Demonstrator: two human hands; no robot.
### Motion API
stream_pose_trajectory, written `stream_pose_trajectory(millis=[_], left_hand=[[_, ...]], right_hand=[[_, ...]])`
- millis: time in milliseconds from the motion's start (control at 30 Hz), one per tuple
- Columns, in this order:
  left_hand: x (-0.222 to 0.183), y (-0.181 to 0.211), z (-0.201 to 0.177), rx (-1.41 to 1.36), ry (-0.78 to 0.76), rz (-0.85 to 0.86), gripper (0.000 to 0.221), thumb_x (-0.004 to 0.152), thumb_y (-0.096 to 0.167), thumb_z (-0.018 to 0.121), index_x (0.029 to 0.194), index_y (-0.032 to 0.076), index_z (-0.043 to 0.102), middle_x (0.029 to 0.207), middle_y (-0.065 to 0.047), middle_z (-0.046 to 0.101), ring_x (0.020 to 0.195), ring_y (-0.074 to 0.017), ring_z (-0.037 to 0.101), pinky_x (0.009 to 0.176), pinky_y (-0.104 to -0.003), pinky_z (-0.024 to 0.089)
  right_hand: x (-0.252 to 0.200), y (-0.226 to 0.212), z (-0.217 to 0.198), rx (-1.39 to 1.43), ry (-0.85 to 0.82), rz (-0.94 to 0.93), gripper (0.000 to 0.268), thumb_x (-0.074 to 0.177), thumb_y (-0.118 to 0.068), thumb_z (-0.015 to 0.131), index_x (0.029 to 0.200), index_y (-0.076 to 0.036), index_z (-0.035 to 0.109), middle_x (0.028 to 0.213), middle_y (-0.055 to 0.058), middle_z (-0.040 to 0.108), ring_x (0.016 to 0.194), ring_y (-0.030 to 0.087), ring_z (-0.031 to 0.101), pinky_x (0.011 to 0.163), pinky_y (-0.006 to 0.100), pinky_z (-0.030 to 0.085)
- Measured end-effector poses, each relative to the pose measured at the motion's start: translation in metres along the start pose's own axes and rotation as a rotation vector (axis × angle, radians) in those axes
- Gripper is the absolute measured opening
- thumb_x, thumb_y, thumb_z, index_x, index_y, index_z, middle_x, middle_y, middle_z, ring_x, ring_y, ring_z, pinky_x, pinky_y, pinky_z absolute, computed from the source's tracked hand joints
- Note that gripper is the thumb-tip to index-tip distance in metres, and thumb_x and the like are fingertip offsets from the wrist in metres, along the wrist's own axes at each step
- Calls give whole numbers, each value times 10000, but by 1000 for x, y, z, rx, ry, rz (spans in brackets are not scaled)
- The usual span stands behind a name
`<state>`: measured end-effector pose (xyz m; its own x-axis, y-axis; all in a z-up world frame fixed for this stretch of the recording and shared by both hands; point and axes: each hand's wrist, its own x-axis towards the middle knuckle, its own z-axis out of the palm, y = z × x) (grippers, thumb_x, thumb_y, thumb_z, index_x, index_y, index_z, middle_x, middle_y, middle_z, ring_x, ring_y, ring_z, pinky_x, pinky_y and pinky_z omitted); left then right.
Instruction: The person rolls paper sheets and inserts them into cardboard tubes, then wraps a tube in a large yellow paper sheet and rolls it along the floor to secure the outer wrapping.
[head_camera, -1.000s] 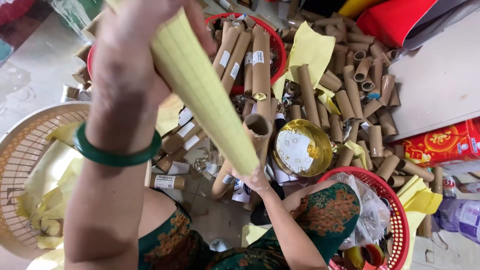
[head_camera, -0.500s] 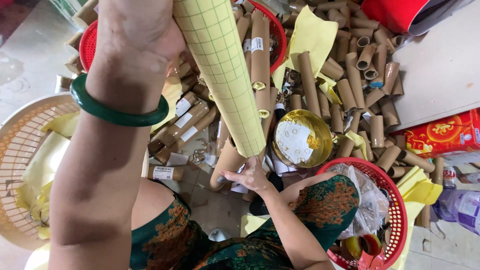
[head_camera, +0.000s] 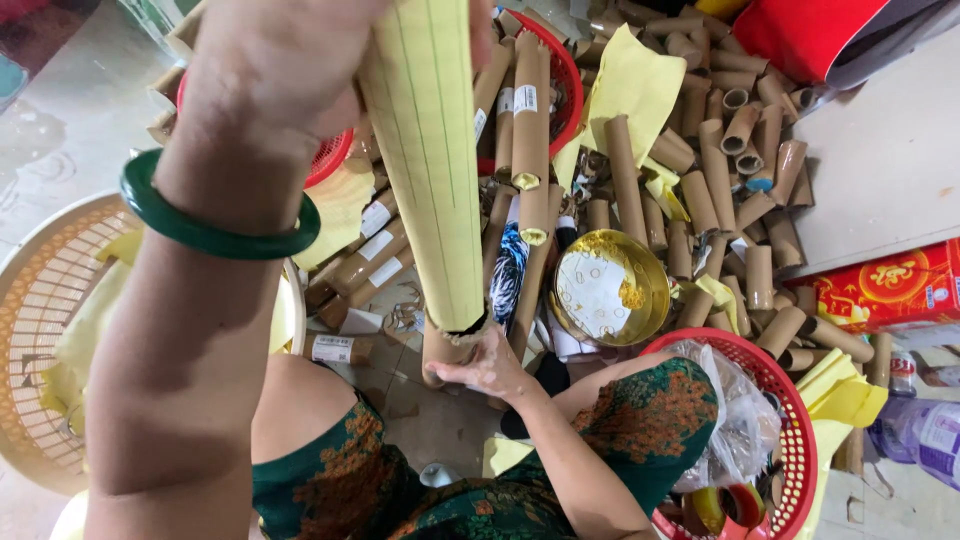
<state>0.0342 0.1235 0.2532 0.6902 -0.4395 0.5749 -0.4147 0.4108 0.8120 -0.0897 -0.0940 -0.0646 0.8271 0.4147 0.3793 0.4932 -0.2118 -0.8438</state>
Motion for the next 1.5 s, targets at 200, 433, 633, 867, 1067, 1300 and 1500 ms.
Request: stream_pose_trajectory(millis=[200, 433, 633, 867, 1067, 1300, 1500], left_hand=[[-8, -11, 42, 307, -49, -2, 383, 928, 349, 754, 1133, 33, 685, 952, -55, 755, 837, -154, 762, 789, -321, 662], [-97, -90, 76, 355, 30, -304, 508, 776, 444, 789, 1083, 48, 704, 973, -85, 779, 883, -182, 770, 843, -335, 668], [-125, -114, 63, 506, -58, 18, 634, 783, 399, 864, 1257, 19, 684, 1197, -149, 727, 1151, -260, 644, 979, -379, 554], [-120, -86, 62, 74, -35, -451, 648, 745, 354, 869, 1277, 33, 685, 1082, -125, 780, 1025, -254, 723, 966, -403, 613], [-156, -99, 61, -10, -12, -135, 823, 753, 242, 902, 1403, 5, 456, 1343, -106, 560, 1252, -180, 533, 1077, -346, 426], [-174, -87, 76, 229, 24, -314, 622, 770, 264, 880, 1291, 37, 628, 1259, -144, 695, 1230, -293, 615, 1089, -412, 516], [-171, -83, 83, 467, 2, -41, 669, 789, 242, 879, 1343, 12, 585, 1359, -172, 626, 1347, -375, 553, 1146, -433, 466]], right_hand=[[9, -1, 4, -67, 0, -108, 514, 718, -196, 921, 1152, -183, 646, 1212, 143, 681, 1105, 284, 684, 967, 391, 581], [11, -22, -9, 255, 8, 253, 594, 688, -128, 905, 1204, 5, 642, 1146, 95, 721, 1015, 228, 708, 908, 385, 596], [-21, 38, -2, 359, -176, 414, 506, 838, -176, 873, 1259, 28, 680, 1192, 186, 756, 1141, 294, 739, 1034, 423, 628], [-11, 17, 0, 285, -102, 333, 862, 782, -179, 875, 1475, -20, 388, 1429, 151, 526, 1323, 272, 537, 1113, 429, 456], [-7, -8, -23, 202, -133, 447, 955, 658, -264, 928, 1407, -30, 384, 1362, 94, 551, 1232, 232, 606, 1060, 384, 537], [14, -81, -56, 186, 296, -194, 595, 960, -218, 738, 1452, 2, 487, 1469, 164, 535, 1343, 288, 548, 1145, 423, 453], [48, -156, -81, -402, 381, -702, 494, 982, -407, 718, 1276, -33, 584, 1421, 173, 508, 1291, 377, 575, 1085, 488, 566]])
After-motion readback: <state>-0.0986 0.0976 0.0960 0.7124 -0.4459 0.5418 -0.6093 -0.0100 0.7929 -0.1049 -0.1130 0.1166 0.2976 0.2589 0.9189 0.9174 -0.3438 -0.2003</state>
